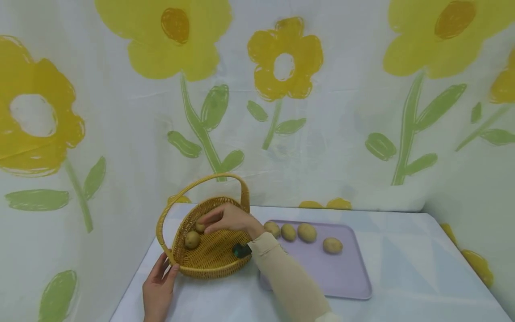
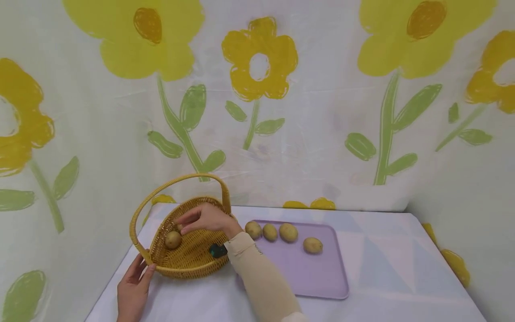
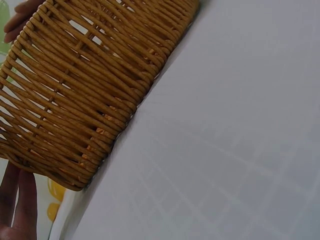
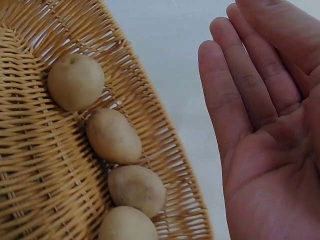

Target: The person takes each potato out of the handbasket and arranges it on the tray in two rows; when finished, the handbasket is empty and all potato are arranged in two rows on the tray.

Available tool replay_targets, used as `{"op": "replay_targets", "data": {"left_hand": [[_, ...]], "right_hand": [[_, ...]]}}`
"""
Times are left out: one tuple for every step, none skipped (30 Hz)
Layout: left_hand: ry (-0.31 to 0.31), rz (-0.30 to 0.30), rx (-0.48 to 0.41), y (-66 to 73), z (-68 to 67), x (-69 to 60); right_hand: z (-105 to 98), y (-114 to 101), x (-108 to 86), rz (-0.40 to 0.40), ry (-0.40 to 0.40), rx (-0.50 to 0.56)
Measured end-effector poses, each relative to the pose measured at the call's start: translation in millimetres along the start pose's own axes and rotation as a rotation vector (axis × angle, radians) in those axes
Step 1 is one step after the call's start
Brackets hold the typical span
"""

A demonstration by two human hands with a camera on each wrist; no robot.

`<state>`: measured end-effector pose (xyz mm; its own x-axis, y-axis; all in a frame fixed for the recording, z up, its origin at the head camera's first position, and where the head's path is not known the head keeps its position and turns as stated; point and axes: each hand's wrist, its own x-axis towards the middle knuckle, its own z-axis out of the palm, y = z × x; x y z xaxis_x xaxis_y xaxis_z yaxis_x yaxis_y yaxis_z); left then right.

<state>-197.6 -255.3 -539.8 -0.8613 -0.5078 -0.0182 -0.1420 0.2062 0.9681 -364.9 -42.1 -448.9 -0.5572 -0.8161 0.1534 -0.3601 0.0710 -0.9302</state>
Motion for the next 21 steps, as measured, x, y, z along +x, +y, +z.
{"op": "replay_targets", "data": {"left_hand": [[0.004,-0.002,0.005,0.1,0.2,0.3],[0.008,-0.006,0.005,0.1,0.6,0.6],[0.011,-0.007,0.001,0.2,0.9,0.8],[0.013,-0.008,-0.001,0.2,1.2,1.1],[0.017,-0.010,-0.003,0.5,1.9,1.7],[0.013,-0.008,-0.006,1.3,2.4,2.5],[0.011,-0.006,-0.007,1.1,2.5,2.0],[0.008,-0.003,-0.004,1.3,2.2,1.6],[0.004,0.005,0.001,1.4,1.8,1.2],[0.000,0.015,0.006,1.4,1.4,0.9],[-0.004,0.021,0.010,1.6,0.9,0.6],[-0.009,0.029,0.012,1.6,0.4,0.2],[-0.014,0.036,0.013,1.5,-0.1,-0.1],[-0.019,0.040,0.014,1.3,-0.6,-0.5],[-0.022,0.043,0.012,0.8,-0.8,-0.9],[-0.024,0.037,0.011,1.5,-0.9,-0.8],[-0.023,0.032,0.010,1.7,-0.8,-0.4],[-0.022,0.030,0.008,1.7,-0.7,-0.2],[-0.020,0.025,0.012,1.9,-0.5,0.0],[-0.017,0.027,0.016,1.9,-0.3,0.1],[-0.011,0.025,0.013,2.0,-0.2,0.4]], "right_hand": [[1.0,0.6,2.1,0.008,-0.002,-0.004],[2.1,1.1,4.0,0.011,-0.003,0.000],[2.9,2.2,6.0,0.013,-0.005,0.000],[3.6,3.2,7.7,0.019,-0.005,0.005],[4.4,4.1,8.9,0.029,0.001,0.001],[4.5,4.4,9.5,0.040,0.006,-0.003],[5.6,4.8,9.7,0.048,0.006,-0.001],[6.5,4.9,10.1,0.051,0.008,0.000],[7.2,5.2,10.6,0.054,0.006,-0.010],[7.8,5.1,11.3,0.057,0.003,-0.016],[8.4,4.9,12.2,0.061,0.001,-0.023],[8.8,4.4,13.0,0.062,-0.001,-0.030],[9.3,4.4,14.1,0.061,-0.003,-0.036],[10.0,4.5,15.3,0.061,-0.005,-0.044],[10.9,4.4,16.4,0.057,-0.008,-0.052],[11.3,4.7,17.9,0.055,-0.009,-0.048],[11.9,5.3,19.5,0.049,-0.011,-0.052],[12.7,6.3,21.1,0.045,-0.012,-0.054],[13.7,7.2,22.5,0.041,-0.014,-0.054],[14.8,8.4,24.2,0.038,-0.013,-0.054],[16.1,9.5,25.8,0.034,-0.014,-0.049]]}}
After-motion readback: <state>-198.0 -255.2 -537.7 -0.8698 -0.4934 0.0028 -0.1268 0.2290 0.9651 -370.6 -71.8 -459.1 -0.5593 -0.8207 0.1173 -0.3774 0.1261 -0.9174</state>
